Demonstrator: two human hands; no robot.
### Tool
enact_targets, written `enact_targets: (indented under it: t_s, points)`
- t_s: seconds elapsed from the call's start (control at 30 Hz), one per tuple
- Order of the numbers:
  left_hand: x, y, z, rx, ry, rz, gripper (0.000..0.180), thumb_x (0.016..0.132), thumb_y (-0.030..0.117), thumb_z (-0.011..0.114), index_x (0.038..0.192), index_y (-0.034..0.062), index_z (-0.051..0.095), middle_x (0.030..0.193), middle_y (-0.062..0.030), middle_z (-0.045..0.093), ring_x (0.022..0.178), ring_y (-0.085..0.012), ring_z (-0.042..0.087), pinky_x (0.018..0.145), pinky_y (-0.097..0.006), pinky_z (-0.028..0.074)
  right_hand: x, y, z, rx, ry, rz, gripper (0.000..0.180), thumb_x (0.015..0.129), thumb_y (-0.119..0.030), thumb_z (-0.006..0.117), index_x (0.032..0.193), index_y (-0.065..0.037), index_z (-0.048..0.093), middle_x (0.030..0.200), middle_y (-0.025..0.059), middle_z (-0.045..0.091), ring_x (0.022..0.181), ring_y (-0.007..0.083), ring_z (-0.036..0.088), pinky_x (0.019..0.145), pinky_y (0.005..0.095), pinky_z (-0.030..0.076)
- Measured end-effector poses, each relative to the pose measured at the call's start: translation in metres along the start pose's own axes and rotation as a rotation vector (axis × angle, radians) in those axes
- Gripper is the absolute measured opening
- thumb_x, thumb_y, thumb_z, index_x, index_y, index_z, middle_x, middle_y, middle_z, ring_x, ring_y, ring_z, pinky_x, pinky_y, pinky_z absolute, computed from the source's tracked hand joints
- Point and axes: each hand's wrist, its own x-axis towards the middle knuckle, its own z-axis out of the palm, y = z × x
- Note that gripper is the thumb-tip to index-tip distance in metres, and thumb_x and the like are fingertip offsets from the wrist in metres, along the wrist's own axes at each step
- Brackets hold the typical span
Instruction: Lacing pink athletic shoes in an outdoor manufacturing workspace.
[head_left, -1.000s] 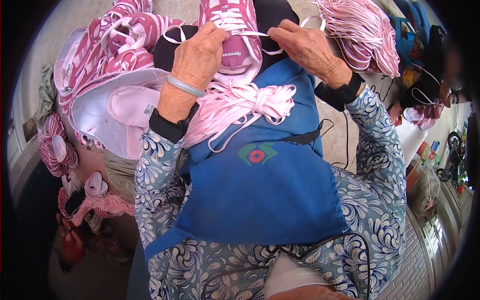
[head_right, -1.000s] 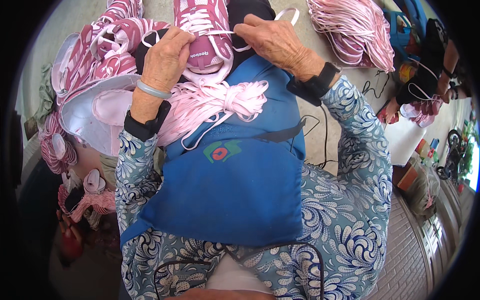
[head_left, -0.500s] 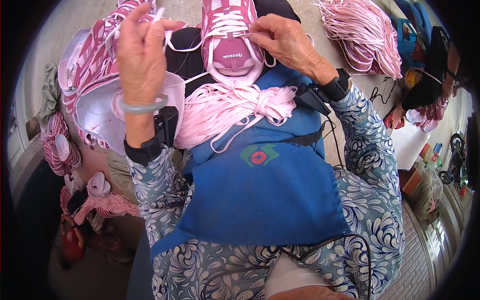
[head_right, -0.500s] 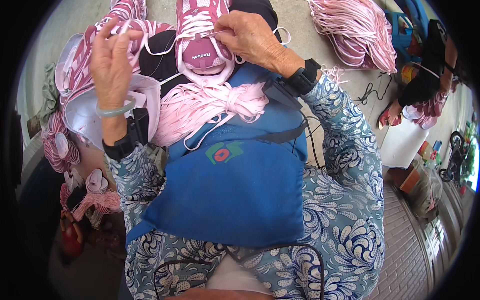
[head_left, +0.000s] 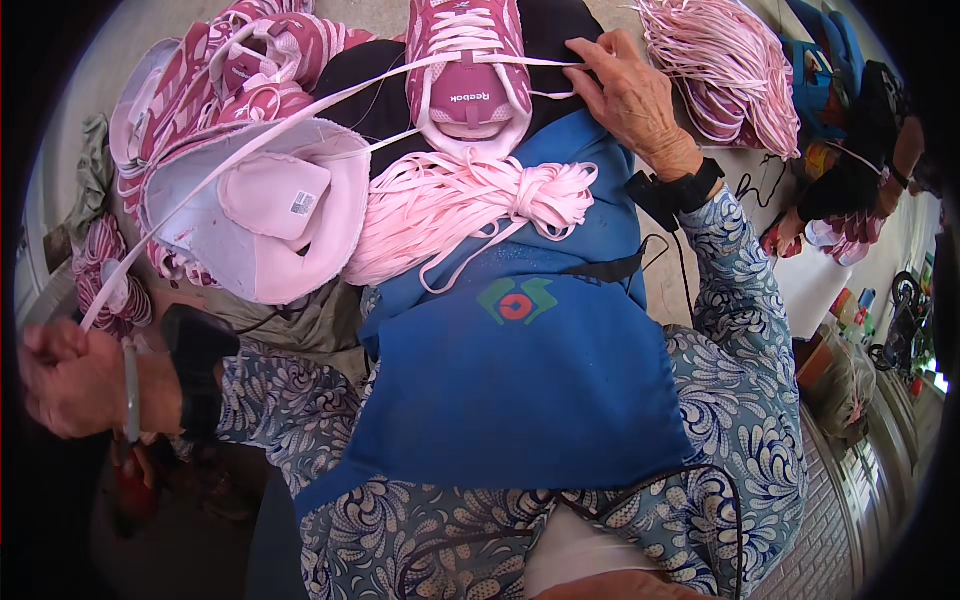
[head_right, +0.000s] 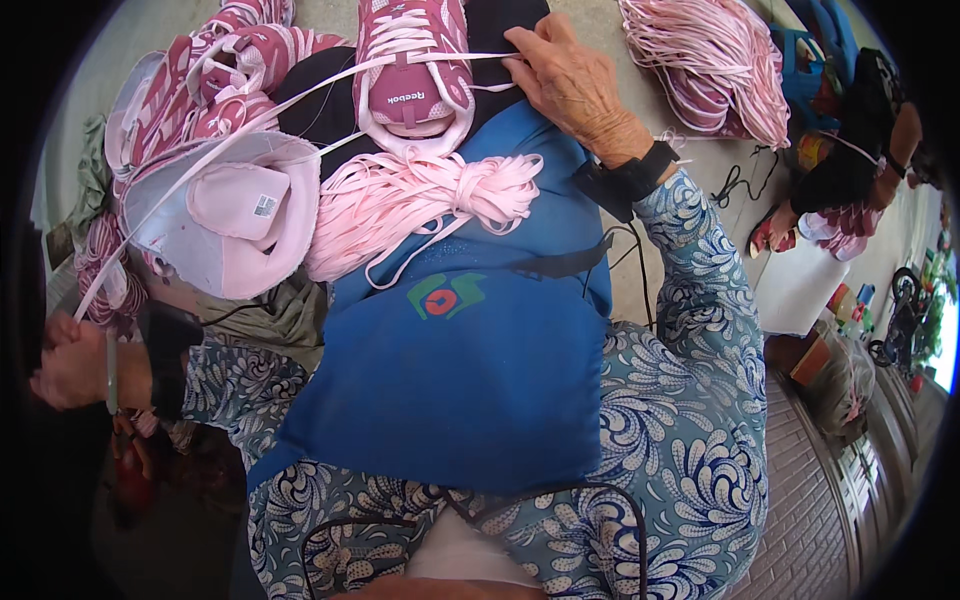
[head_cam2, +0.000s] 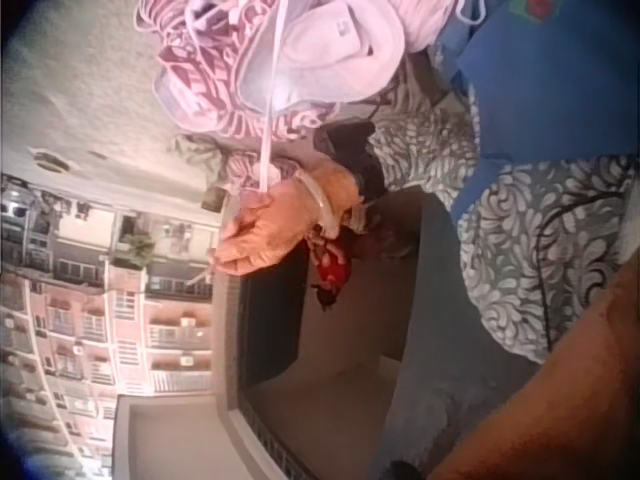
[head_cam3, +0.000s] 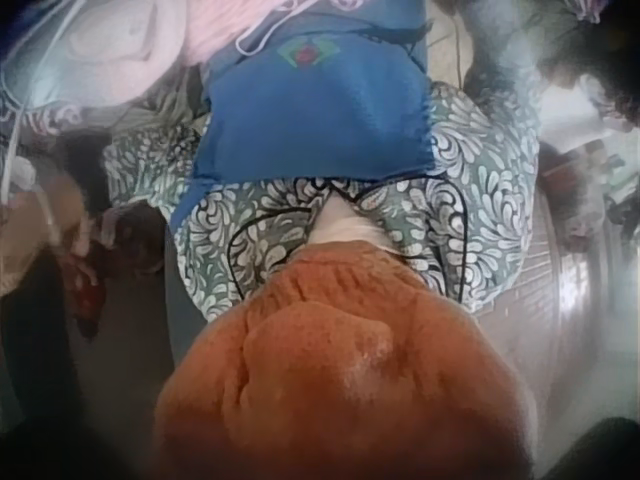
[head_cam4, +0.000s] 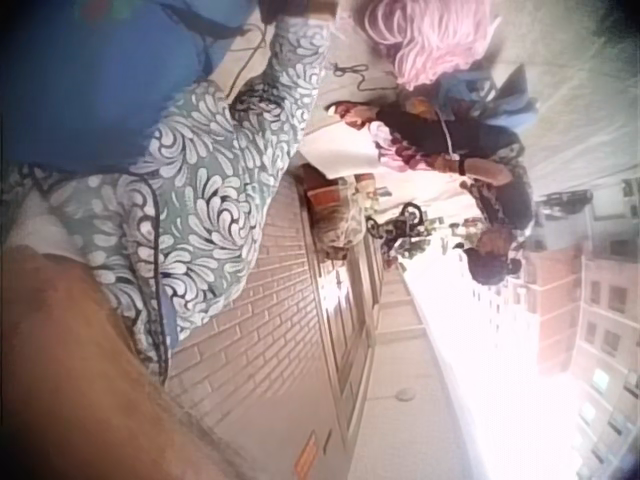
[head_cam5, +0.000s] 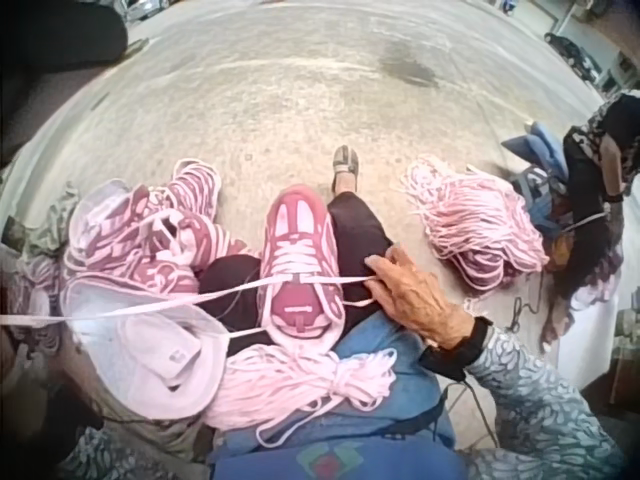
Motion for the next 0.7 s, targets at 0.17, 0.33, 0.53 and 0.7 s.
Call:
enact_targets:
  t_s: [0.17, 0.33, 0.53, 0.7]
  points:
    - [-0.121, -0.016, 0.071, -0.195, -0.708, -0.438, 0.014, 0.091, 0.012, 0.055, 0.096, 0.0014, 0.063, 0.071, 0.0032, 0.053, 0.056, -0.0024, 0.042, 0.05, -0.014, 0.031, -0.002, 0.01, -0.016, -0.078, -0.125, 0.277, 0.027, 0.084, -0.03, 0.061, 0.095, -0.005, 0.063, 0.079, 0.0111, 0.059, 0.067, 0.0276, 0.061, 0.058, 0.037, 0.049]
    - [-0.188, -0.054, 0.09, 0.182, -1.196, -0.352, 0.019, 0.088, 0.02, 0.055, 0.091, 0.0024, 0.058, 0.074, -0.0178, 0.059, 0.068, -0.024, 0.061, 0.063, -0.035, 0.046, 0.013, 0.021, -0.046, 0.154, -0.269, 0.307, 0.028, 0.086, -0.03, 0.06, 0.088, -0.004, 0.067, 0.069, 0.0124, 0.061, 0.058, 0.0244, 0.058, 0.055, 0.0342, 0.046]
    - [-0.195, -0.066, 0.087, 0.292, -1.251, -0.49, 0.023, 0.088, 0.024, 0.053, 0.091, 0.0014, 0.057, 0.078, -0.0193, 0.062, 0.074, -0.0337, 0.061, 0.067, -0.039, 0.047, 0.018, 0.049, -0.073, 0.488, 0.243, 0.448, 0.023, 0.09, -0.023, 0.055, 0.085, -0.002, 0.064, 0.068, 0.0001, 0.058, 0.059, 0.0071, 0.05, 0.052, 0.0204, 0.039]
    - [-0.193, -0.07, 0.084, 0.433, -1.214, -0.377, 0.023, 0.087, 0.025, 0.055, 0.094, 0.0038, 0.062, 0.082, -0.0172, 0.064, 0.076, -0.0337, 0.062, 0.068, -0.04, 0.047, 0.012, 0.006, -0.08, 1.376, 0.208, 0.551, 0.018, 0.093, -0.023, 0.051, 0.091, -0.008, 0.06, 0.061, -0.0052, 0.048, 0.045, 0.0004, 0.035, 0.039, 0.0144, 0.024]
